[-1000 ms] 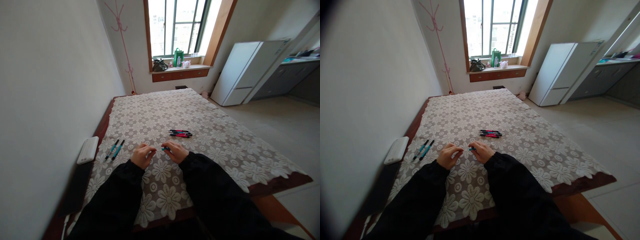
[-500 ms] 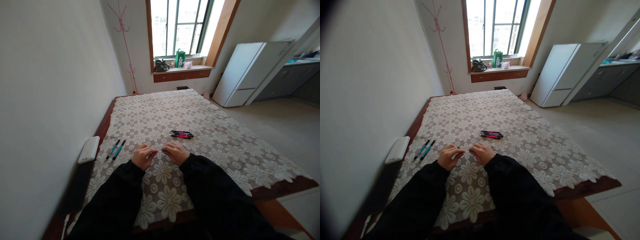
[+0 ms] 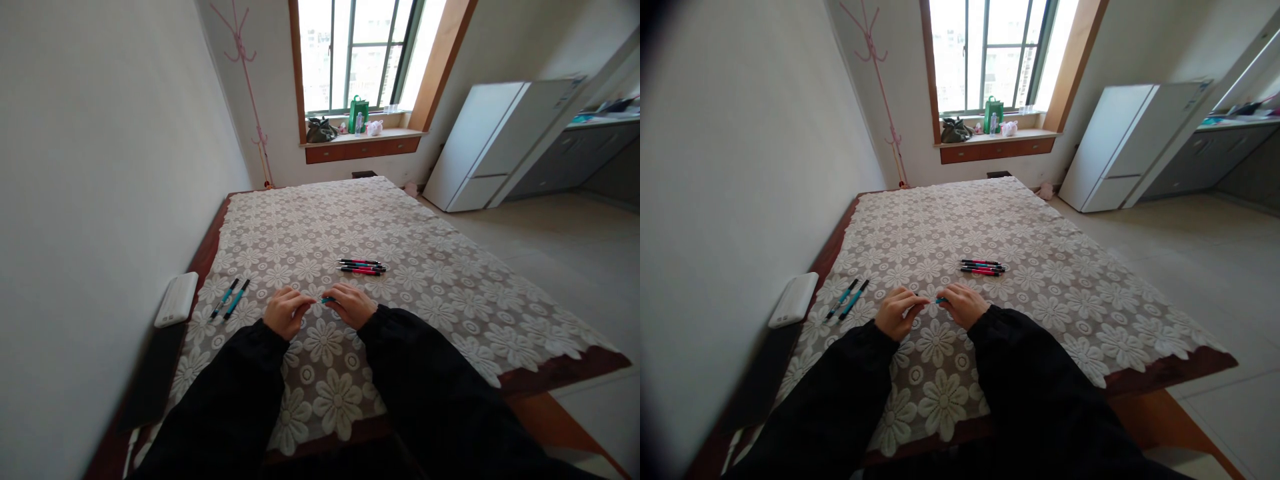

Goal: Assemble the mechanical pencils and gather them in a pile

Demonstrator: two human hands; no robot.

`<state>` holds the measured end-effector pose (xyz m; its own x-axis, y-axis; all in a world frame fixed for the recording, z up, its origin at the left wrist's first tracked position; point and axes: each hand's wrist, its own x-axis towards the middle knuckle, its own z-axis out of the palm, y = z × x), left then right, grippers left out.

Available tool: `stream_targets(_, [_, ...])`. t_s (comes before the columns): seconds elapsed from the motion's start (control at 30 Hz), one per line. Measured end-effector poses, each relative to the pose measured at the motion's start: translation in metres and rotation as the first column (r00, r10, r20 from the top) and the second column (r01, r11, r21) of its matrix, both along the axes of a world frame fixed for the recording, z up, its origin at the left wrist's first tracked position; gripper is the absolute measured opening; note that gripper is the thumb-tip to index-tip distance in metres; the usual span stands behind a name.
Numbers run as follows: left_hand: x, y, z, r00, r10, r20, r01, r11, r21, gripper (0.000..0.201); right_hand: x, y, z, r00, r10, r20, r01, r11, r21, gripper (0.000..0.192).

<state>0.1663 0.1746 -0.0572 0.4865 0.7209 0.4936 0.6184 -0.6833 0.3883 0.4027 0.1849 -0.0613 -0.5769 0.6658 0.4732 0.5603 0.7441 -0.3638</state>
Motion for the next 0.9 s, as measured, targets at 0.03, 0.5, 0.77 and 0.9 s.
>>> stream_targets(0.03, [0.0001,-0.0001,0.0002,1.0,0.004,0.004,-0.004,1.0,-0.001,0.019,0.0002,0.0002,-0.0003,1.0,-0.003,0.008,0.003,1.0,0.001,0.011])
stream_targets(0.5, [0.0045,-0.001,0.0024,0.998,-0.036,0.055,0.033,0.998,0.06,0.015,0.0005,0.0003,-0.0021,0.999,0.016,0.043,-0.018,0.998,0.054,0.021])
stream_targets(0.77, [0.0065,-0.0019,0.001,0.993,-0.063,0.096,0.058,0.997,0.054,0.013,-0.0006,-0.0019,0.0012,0.997,0.001,0.082,-0.006,0.998,0.066,0.013])
stream_targets(0.9, [0.0061,-0.0029,0.0003,0.993,0.017,0.121,-0.015,1.0,-0.023,0.015,-0.0027,-0.0063,0.0059,0.993,0.018,0.118,-0.027,0.997,0.069,0.017])
